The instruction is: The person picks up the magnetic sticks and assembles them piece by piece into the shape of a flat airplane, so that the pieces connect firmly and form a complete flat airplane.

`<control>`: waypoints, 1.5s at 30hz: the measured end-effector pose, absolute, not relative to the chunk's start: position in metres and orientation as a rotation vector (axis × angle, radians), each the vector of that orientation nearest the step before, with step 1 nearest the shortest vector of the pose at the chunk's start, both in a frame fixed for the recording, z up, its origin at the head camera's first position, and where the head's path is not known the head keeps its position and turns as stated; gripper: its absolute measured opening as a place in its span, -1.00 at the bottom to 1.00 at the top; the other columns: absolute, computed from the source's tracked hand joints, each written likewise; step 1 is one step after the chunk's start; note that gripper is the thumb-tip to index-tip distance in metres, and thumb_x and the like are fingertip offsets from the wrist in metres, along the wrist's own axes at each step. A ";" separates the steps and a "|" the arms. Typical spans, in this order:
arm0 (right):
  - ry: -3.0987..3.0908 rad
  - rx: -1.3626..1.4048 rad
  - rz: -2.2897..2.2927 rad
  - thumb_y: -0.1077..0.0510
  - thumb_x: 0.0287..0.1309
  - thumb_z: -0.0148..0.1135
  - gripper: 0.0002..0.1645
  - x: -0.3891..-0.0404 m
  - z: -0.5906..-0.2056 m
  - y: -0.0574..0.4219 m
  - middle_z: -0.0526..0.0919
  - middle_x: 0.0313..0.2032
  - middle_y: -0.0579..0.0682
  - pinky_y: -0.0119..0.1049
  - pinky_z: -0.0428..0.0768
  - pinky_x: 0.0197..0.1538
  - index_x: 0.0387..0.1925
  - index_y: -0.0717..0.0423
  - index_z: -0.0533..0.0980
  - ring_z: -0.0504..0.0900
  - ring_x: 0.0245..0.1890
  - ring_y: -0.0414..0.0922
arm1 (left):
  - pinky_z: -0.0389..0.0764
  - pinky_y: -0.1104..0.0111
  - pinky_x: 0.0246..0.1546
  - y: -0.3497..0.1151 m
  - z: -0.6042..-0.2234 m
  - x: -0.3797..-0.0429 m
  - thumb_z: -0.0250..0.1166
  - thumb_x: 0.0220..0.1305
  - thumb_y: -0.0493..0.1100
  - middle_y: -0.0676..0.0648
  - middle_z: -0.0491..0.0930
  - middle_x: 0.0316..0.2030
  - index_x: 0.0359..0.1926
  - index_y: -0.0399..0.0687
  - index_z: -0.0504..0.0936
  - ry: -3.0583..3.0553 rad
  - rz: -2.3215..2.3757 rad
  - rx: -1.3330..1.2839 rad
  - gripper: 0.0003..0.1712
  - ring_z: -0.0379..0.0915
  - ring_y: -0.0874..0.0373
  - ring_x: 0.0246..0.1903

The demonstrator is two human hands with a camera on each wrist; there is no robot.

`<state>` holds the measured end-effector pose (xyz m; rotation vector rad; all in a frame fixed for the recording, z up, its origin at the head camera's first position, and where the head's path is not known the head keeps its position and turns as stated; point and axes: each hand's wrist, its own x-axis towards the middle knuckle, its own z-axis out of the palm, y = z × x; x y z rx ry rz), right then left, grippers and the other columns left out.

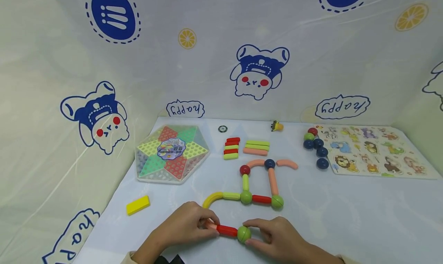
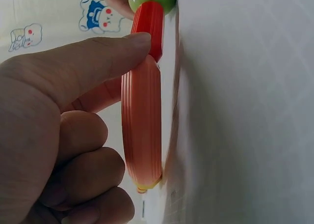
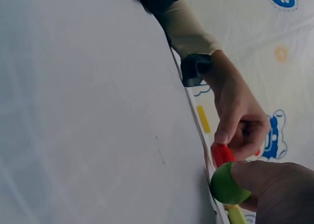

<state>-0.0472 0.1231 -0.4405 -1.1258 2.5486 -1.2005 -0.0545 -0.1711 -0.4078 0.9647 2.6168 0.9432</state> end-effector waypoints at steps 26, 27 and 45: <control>2.775 -1.022 -1.037 -0.21 0.11 0.23 -0.58 -0.097 -0.393 0.132 0.24 -0.81 -0.35 -0.45 0.27 -0.71 -0.02 -0.19 0.58 0.24 -0.81 -0.37 | 0.16 0.58 -0.69 -0.141 -0.405 -0.047 0.26 0.16 0.20 0.36 0.20 -0.76 -0.11 0.28 0.66 2.722 0.842 1.138 -0.69 0.08 0.54 -0.74; 2.807 -0.996 -0.998 -0.21 0.11 0.24 -0.58 -0.109 -0.385 0.132 0.25 -0.82 -0.32 -0.44 0.29 -0.68 -0.02 -0.20 0.58 0.25 -0.82 -0.34 | 0.14 0.58 -0.70 -0.139 -0.406 -0.047 0.26 0.15 0.20 0.35 0.20 -0.77 -0.11 0.30 0.65 2.720 0.842 1.143 -0.69 0.07 0.54 -0.74; 2.795 -0.830 -0.381 -0.12 0.08 0.30 -0.63 -0.252 -0.376 0.060 0.57 -0.43 -0.19 -0.36 0.46 -0.40 -0.06 -0.16 0.61 0.46 -0.38 -0.15 | 0.14 0.60 -0.67 -0.116 -0.405 -0.044 0.28 0.13 0.21 0.37 0.19 -0.78 -0.01 0.29 0.62 2.743 0.781 1.152 -0.60 0.07 0.52 -0.73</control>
